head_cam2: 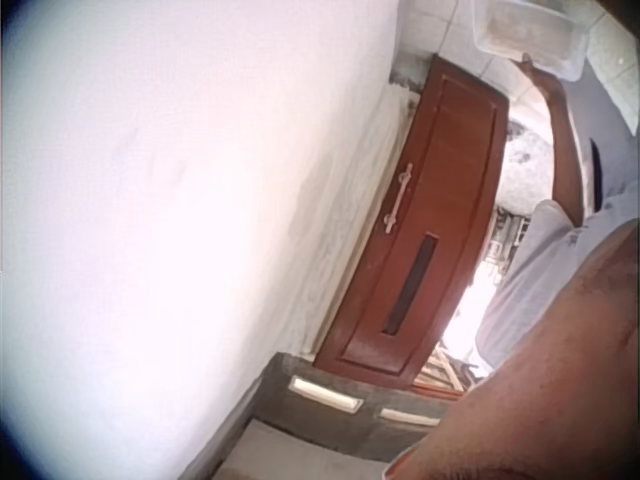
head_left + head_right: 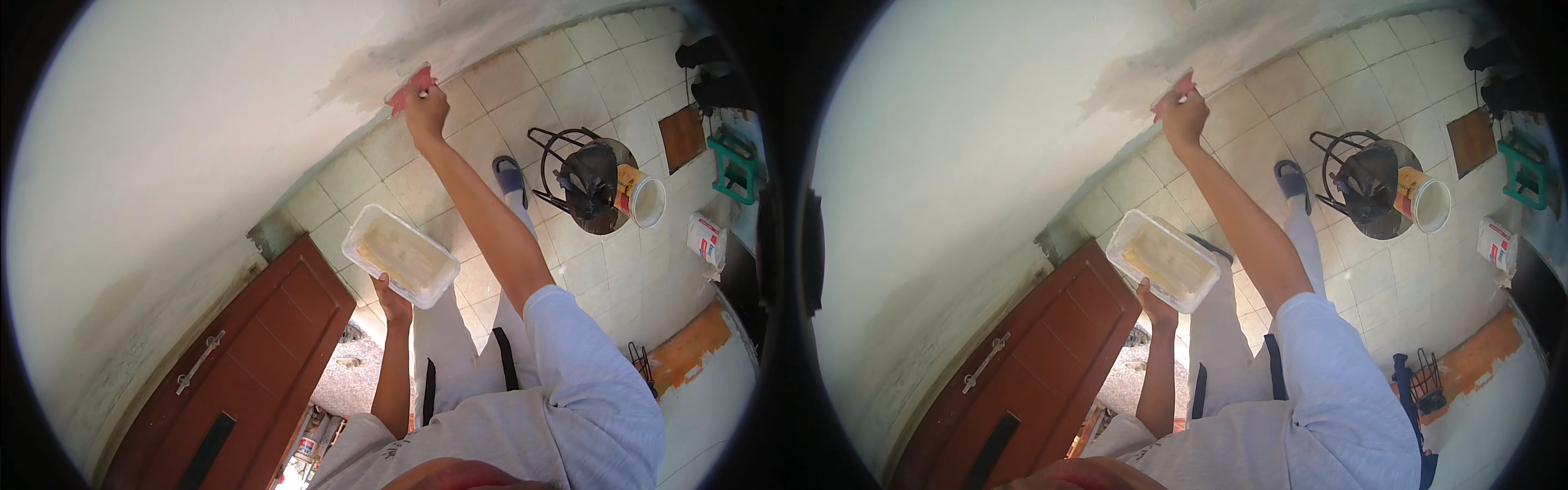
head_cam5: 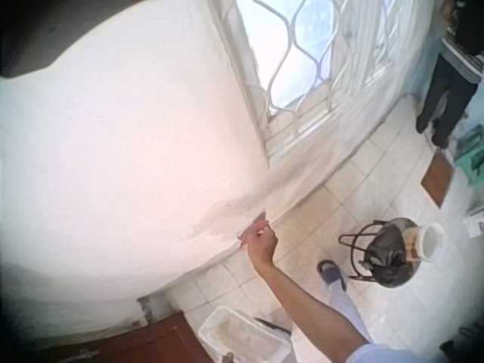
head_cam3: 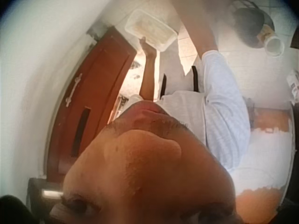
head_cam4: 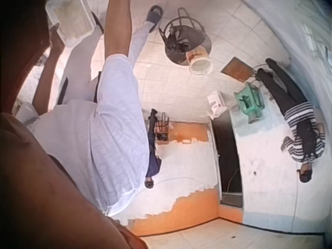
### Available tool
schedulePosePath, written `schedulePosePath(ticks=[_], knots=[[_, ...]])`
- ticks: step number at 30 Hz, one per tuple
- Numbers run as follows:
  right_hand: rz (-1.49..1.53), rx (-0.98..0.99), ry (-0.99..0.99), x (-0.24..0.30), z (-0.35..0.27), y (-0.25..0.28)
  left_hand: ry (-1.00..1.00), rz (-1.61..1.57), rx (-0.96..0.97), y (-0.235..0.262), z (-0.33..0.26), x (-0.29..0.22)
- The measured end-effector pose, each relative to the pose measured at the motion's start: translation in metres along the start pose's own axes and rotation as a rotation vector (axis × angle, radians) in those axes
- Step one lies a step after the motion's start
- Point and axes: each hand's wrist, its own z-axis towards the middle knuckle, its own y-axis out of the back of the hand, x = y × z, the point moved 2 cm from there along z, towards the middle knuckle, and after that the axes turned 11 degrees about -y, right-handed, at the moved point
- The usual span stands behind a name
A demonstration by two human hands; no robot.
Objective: The person applies a white substance to a wall using a red scraper, repeatedly loading the scraper from a plastic container held in their left hand.
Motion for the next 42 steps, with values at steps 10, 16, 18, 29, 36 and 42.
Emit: schedulePosePath(ticks=[10,16,18,29,36,42], knots=[[-0.006,0.233,0.47,0.045,-0.094,-0.019,0.011,0.007,-0.001,0.001,0.0,0.0],[-0.062,-0.145,0.199,-0.028,0.005,0.005,0.01,0.02,0.023,-0.003,0.002,0.002],[-0.094,-0.165,0.179,-0.026,0.029,-0.004,0.02,0.017,0.013,0.003,0.002,0.006],[0.169,0.21,0.222,0.057,-0.096,-0.03,0.013,0.023,-0.005,0.01,0.001,0.003],[0.113,-0.026,0.067,-0.042,-0.03,0.0,-0.004,0.003,-0.016,0.01,0.0,0.004],[0.007,-0.139,0.037,-0.047,0.061,0.002,0.006,-0.053,0.035,0.018,-0.005,0.005]])
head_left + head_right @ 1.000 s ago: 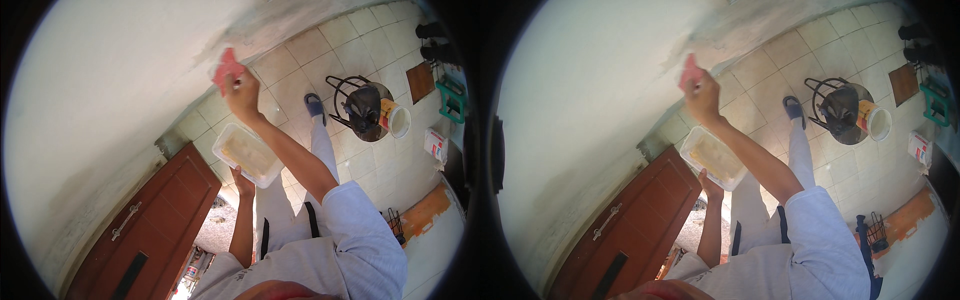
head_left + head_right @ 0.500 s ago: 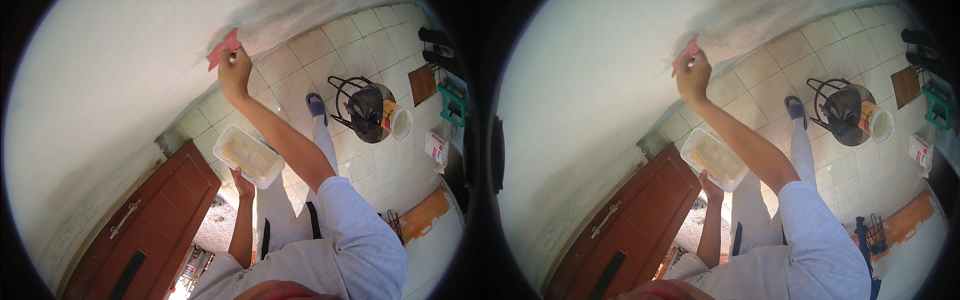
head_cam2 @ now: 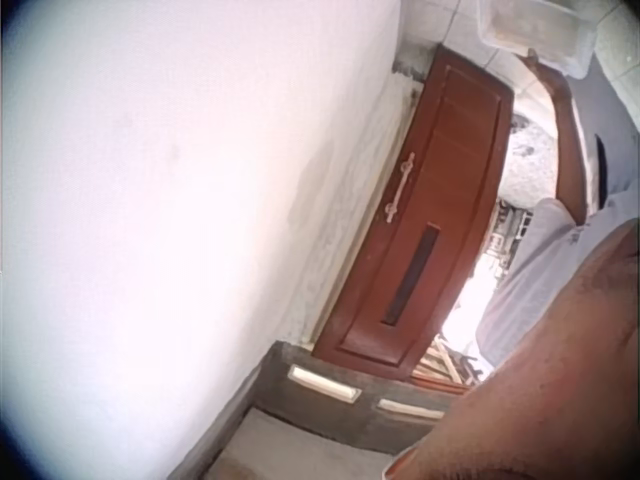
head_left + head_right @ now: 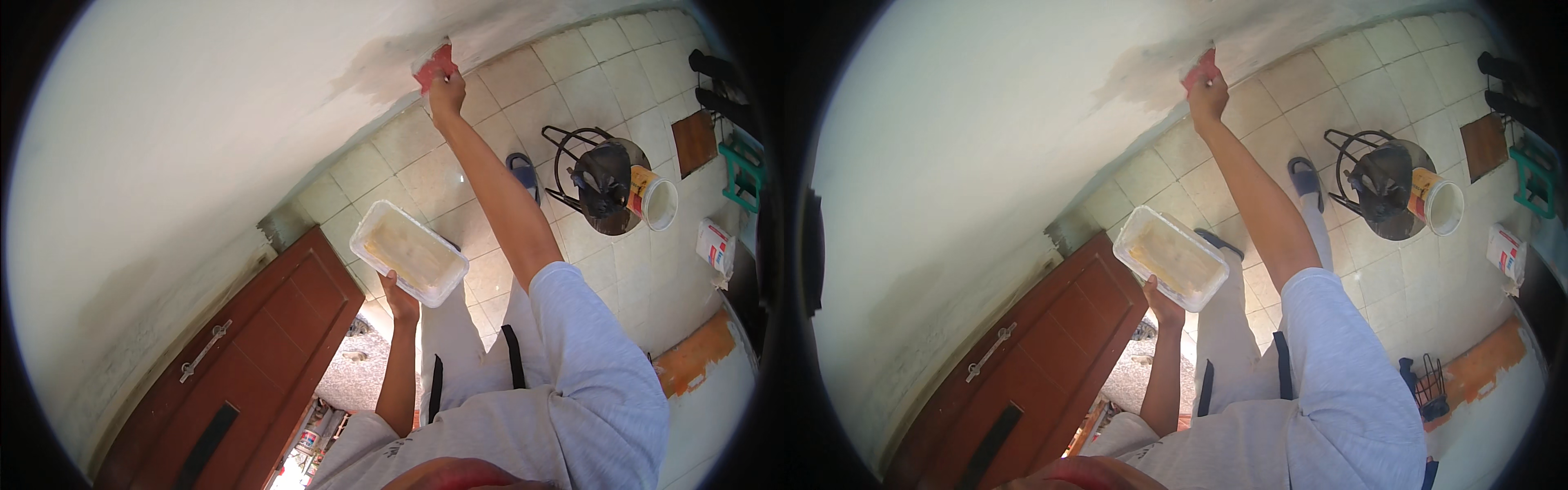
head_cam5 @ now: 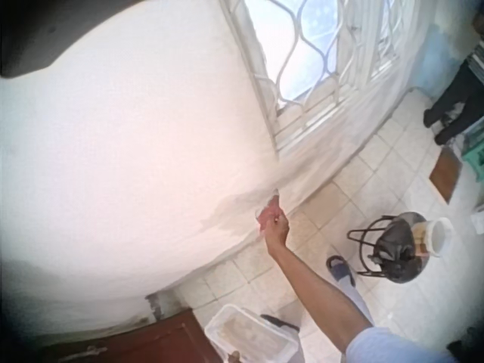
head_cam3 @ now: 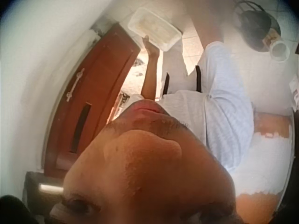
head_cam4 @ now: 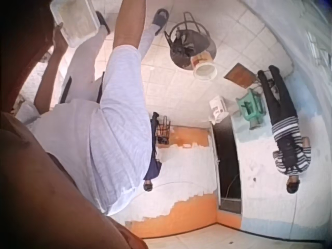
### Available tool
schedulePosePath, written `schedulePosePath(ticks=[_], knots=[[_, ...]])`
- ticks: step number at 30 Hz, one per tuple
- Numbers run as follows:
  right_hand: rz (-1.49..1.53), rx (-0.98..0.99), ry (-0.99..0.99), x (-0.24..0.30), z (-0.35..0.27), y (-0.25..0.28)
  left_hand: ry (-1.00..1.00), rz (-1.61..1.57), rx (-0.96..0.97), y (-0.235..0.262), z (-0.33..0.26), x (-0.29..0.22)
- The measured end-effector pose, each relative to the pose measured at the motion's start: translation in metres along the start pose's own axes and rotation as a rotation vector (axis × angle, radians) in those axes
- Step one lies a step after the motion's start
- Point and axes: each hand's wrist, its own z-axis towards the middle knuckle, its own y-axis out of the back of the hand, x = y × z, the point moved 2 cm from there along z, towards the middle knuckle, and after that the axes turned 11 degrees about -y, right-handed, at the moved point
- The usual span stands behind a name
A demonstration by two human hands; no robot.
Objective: The person applies a white substance to a wall using a red scraper, repeatedly loading the scraper from a plastic container held in their left hand.
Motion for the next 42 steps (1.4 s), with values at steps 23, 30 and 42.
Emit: schedulePosePath(ticks=[23,30,42], knots=[[0.033,0.809,-0.025,0.209,-0.291,0.178,-0.367,0.257,0.141,-0.028,-0.069,-0.172],[-0.271,0.892,0.311,0.296,-0.372,0.224,-0.534,0.213,0.209,-0.059,-0.095,-0.231],[-0.945,0.706,0.998,0.298,-0.43,0.192,-0.741,0.02,0.21,-0.114,-0.137,-0.245]])
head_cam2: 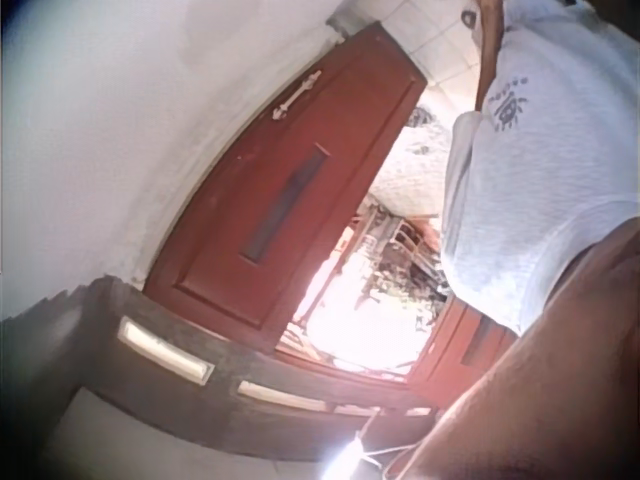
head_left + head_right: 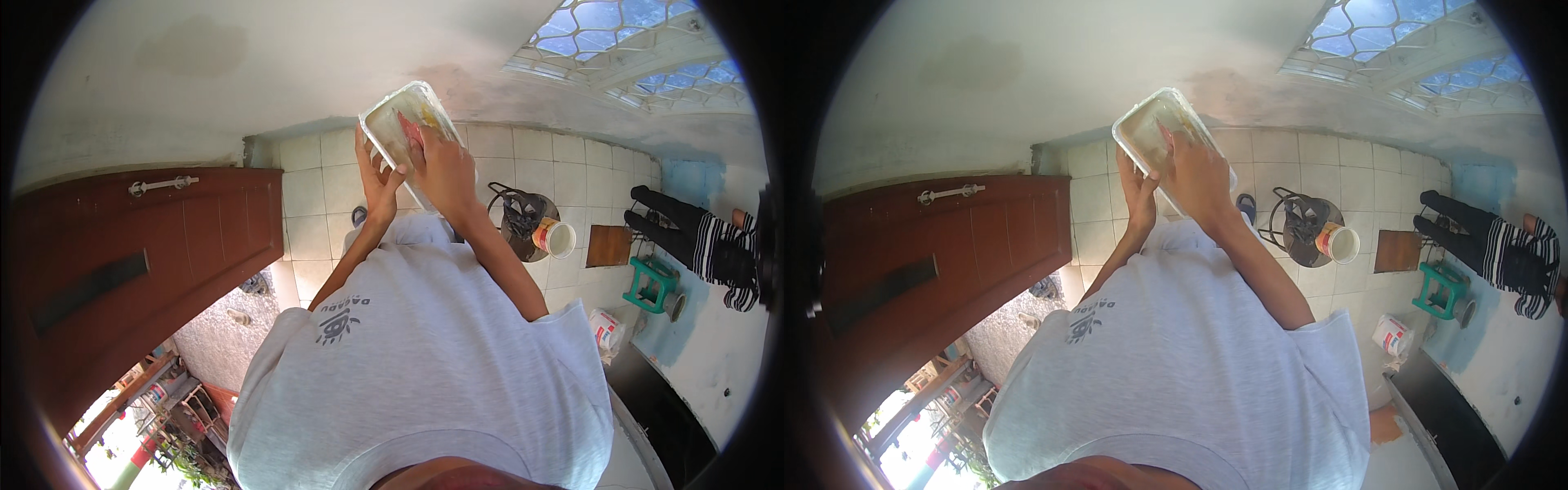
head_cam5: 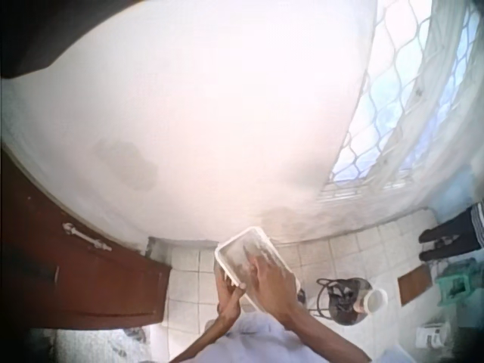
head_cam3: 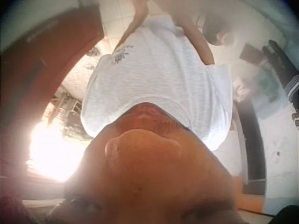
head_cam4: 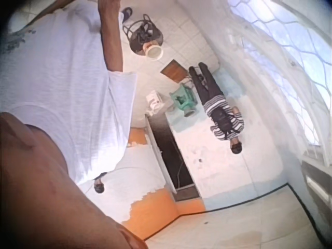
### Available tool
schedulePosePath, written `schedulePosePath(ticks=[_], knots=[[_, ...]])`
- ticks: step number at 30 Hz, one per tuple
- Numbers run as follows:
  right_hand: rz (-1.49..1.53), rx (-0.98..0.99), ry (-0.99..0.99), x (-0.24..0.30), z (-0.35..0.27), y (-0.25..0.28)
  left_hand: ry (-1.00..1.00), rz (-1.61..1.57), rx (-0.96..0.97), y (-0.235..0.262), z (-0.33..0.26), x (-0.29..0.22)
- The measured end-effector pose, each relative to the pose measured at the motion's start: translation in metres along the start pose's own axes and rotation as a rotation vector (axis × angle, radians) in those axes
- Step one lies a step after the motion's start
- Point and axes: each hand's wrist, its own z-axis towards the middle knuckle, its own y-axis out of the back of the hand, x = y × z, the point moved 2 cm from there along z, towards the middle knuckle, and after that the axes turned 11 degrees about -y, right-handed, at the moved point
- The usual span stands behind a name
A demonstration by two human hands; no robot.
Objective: The person applies a white substance to a wall using a red scraper, repeatedly loading the scraper from a plastic container held in their left hand.
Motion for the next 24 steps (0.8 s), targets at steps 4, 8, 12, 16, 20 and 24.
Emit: schedulePosePath(ticks=[4,8,12,16,20,24], knots=[[-0.045,0.091,-0.012,-0.003,0.007,-0.011,0.069,0.007,0.013,0.005,-0.005,-0.001],[-0.025,0.16,-0.046,-0.006,0.008,-0.019,0.112,0.052,0.021,0.006,-0.012,0.002],[-0.022,0.202,-0.009,-0.007,0.003,-0.022,0.131,0.075,0.033,0.013,-0.014,0.008],[-0.01,0.253,0.03,-0.002,-0.004,-0.02,0.194,0.074,0.056,0.019,-0.018,0.011],[0.002,0.3,0.0,-0.016,-0.008,-0.027,0.209,0.079,0.083,0.024,-0.024,0.021],[0.059,0.262,-0.089,-0.012,-0.019,-0.009,0.244,0.093,0.104,0.024,-0.025,0.017]])
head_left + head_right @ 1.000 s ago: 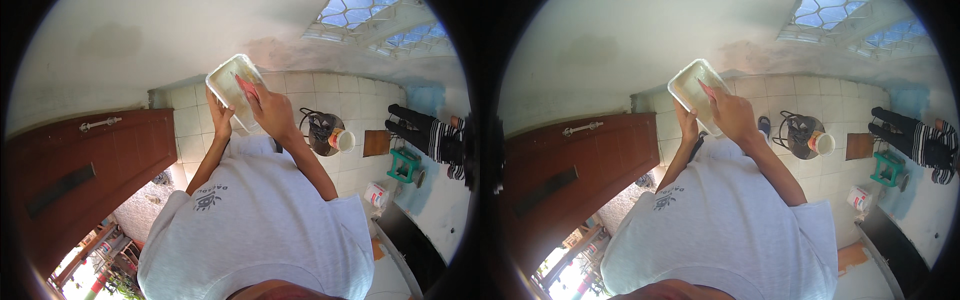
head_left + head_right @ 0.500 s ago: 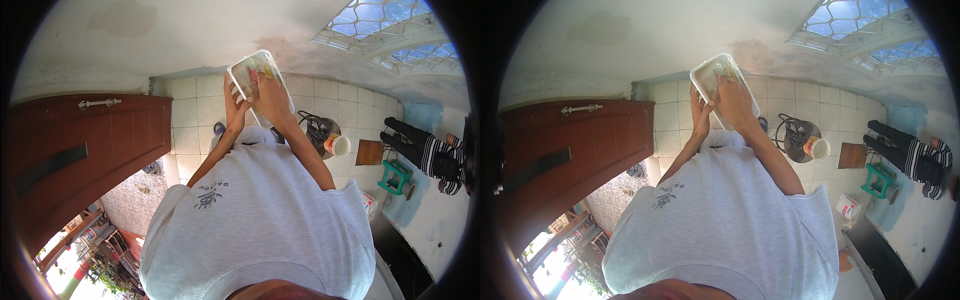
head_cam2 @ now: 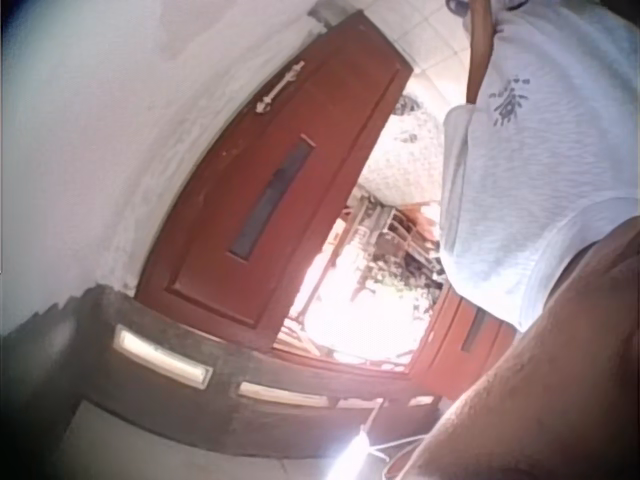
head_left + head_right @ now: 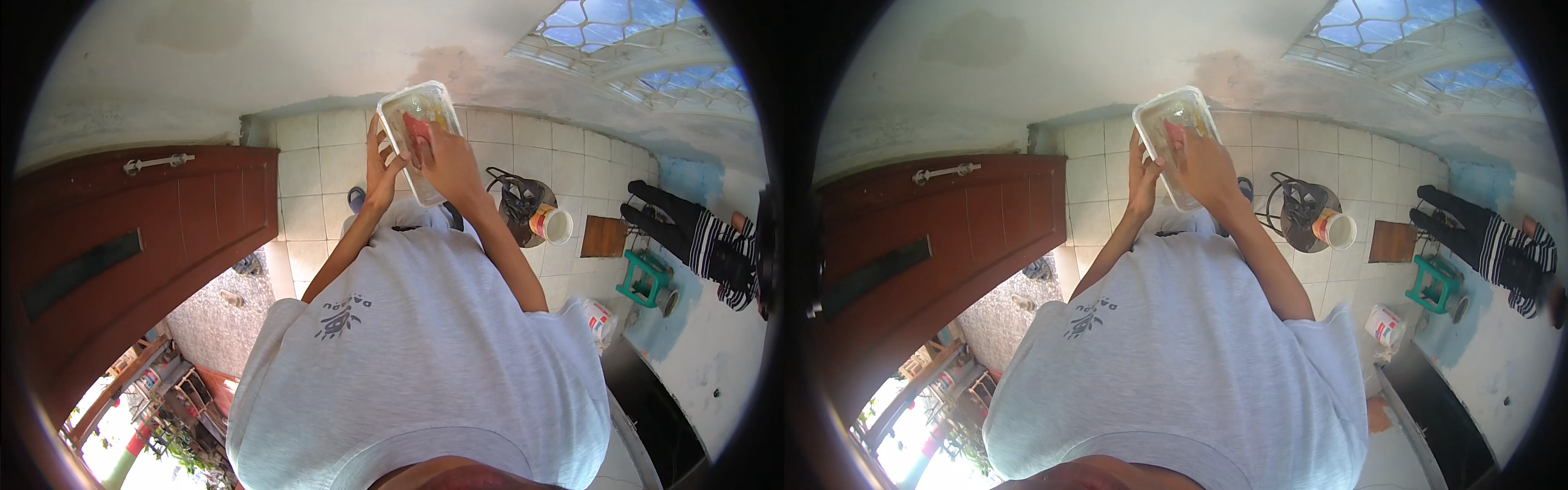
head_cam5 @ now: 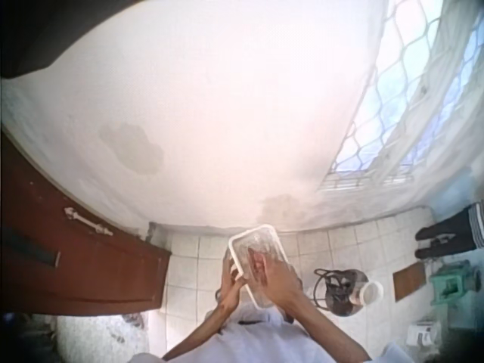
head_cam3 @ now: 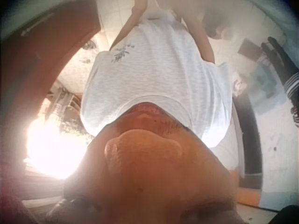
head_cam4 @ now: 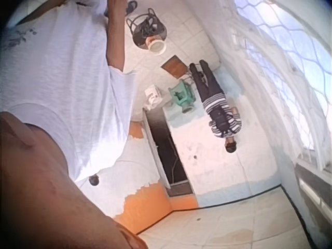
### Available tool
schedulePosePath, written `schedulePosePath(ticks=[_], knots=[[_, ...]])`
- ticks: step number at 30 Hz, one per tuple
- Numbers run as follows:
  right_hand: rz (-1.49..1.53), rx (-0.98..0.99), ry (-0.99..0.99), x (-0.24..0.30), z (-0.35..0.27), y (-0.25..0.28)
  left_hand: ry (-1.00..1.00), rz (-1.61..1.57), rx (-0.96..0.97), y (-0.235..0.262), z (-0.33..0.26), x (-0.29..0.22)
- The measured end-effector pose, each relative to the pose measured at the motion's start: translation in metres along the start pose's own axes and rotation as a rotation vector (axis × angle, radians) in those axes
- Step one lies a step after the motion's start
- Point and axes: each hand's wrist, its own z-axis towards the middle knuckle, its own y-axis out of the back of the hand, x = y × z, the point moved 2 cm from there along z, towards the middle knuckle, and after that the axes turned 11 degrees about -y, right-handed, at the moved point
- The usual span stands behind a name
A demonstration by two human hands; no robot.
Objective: The person applies a white substance to a wall using a red scraper, repeatedly loading the scraper from a plastic container held in their left hand.
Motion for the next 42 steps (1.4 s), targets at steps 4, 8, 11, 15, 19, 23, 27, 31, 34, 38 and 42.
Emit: schedulePosePath(ticks=[4,8,11,15,19,23,27,31,34,38,42], knots=[[0.234,-0.112,-0.006,-0.014,-0.016,0.019,0.04,-0.044,-0.057,0.009,0.002,0.016],[0.695,-0.111,-0.111,-0.056,-0.017,0.022,0.067,-0.129,-0.047,0.001,0.01,0.016],[0.989,-0.063,-0.148,-0.05,-0.021,0.034,0.026,-0.165,-0.029,0.003,0.015,0.023],[1.084,-0.023,-0.209,-0.064,-0.024,0.051,0.014,-0.163,0.003,-0.007,0.021,0.024],[1.387,0.059,-0.277,-0.101,-0.022,0.062,0.083,-0.21,-0.035,-0.032,0.025,0.023],[1.524,0.128,-0.326,-0.123,-0.021,0.087,0.196,-0.2,-0.129,-0.043,0.022,0.046],[1.559,0.196,-0.361,-0.154,-0.015,0.105,0.25,-0.239,-0.272,-0.063,0.01,0.063],[1.513,0.229,-0.458,-0.19,0.003,0.105,0.242,-0.276,-0.414,-0.073,-0.012,0.072],[1.446,0.257,-0.528,-0.234,0.022,0.093,0.242,-0.284,-0.491,-0.077,-0.031,0.082],[1.369,0.222,-0.614,-0.288,0.064,0.042,0.219,-0.335,-0.485,-0.07,-0.057,0.095],[1.311,0.144,-0.72,-0.335,0.124,-0.036,0.303,-0.309,-0.504,-0.053,-0.065,0.106]])
